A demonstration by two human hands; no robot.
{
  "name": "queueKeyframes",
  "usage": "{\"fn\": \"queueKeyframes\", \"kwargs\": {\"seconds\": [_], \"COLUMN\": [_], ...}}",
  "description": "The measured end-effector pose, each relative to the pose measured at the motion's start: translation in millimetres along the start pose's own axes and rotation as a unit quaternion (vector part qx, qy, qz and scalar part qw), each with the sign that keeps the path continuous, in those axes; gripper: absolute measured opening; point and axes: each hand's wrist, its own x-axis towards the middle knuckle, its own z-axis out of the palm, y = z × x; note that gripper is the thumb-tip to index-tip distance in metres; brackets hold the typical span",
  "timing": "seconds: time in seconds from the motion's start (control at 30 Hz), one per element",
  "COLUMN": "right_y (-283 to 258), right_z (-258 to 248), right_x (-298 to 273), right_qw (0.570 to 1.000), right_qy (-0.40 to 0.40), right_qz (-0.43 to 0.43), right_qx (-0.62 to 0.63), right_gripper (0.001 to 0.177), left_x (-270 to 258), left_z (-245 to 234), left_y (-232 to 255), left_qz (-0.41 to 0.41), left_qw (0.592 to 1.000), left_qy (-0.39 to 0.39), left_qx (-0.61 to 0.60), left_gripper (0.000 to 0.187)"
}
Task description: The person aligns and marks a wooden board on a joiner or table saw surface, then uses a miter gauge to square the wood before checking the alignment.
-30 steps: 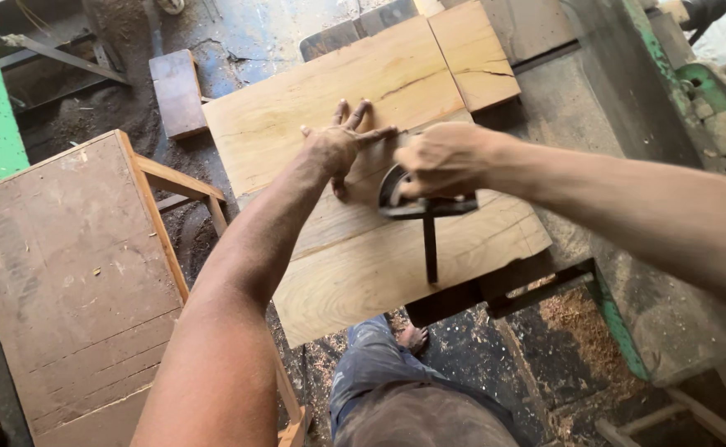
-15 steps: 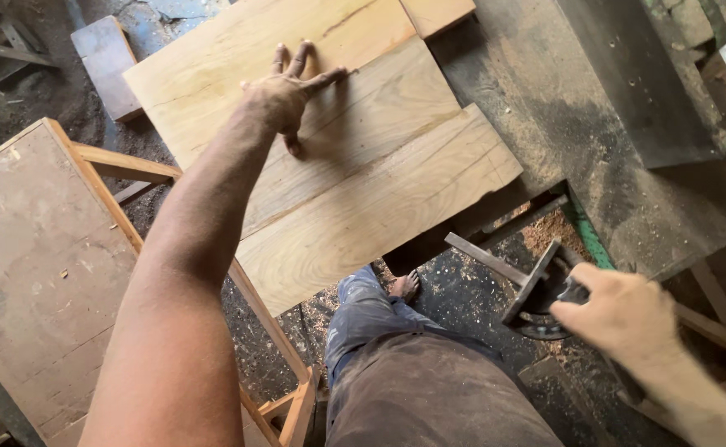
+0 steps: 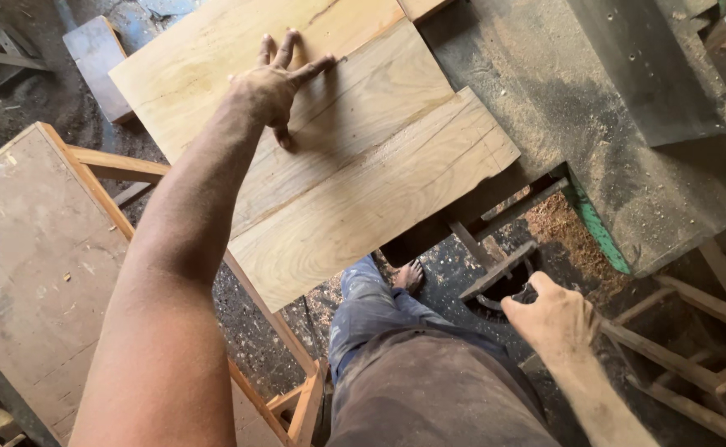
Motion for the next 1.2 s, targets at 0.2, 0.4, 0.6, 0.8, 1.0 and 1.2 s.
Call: {"fn": "queueKeyframes", "kwargs": {"seconds": [0.2, 0.4, 0.6, 0.8, 1.0, 1.2], "right_y": [-8, -28, -44, -64, -78, -94], "right_z": [15, 26, 26, 29, 22, 7], "right_x": [5, 10, 25, 51, 66, 84], "right_qw": [0.999, 0.989, 0.982, 0.944, 0.911, 0.764], "right_qy": [0.011, 0.049, 0.069, 0.106, 0.232, 0.333], "right_qz": [-0.026, -0.063, -0.109, -0.229, -0.33, -0.552], "right_qx": [0.041, 0.126, 0.141, 0.211, 0.089, 0.019], "right_gripper": [0.03, 0.038, 0.043, 0.044, 0.062, 0.058], "left_x": [-2, -5, -3, -4, -9, -4], "left_z": [-11, -6, -4, -6, -8, -8], "left_y": [-2, 1, 2, 1, 1, 0], "left_qz": [-0.005, -0.009, -0.009, -0.005, -0.005, -0.004], "left_qw": [1.0, 1.0, 1.0, 1.0, 1.0, 0.999], "left_qy": [-0.003, -0.009, -0.016, -0.015, -0.013, -0.012], "left_qx": [0.023, 0.006, 0.003, -0.006, -0.011, -0.03], "left_gripper": [0.154, 0.152, 0.151, 0.151, 0.15, 0.148]}}
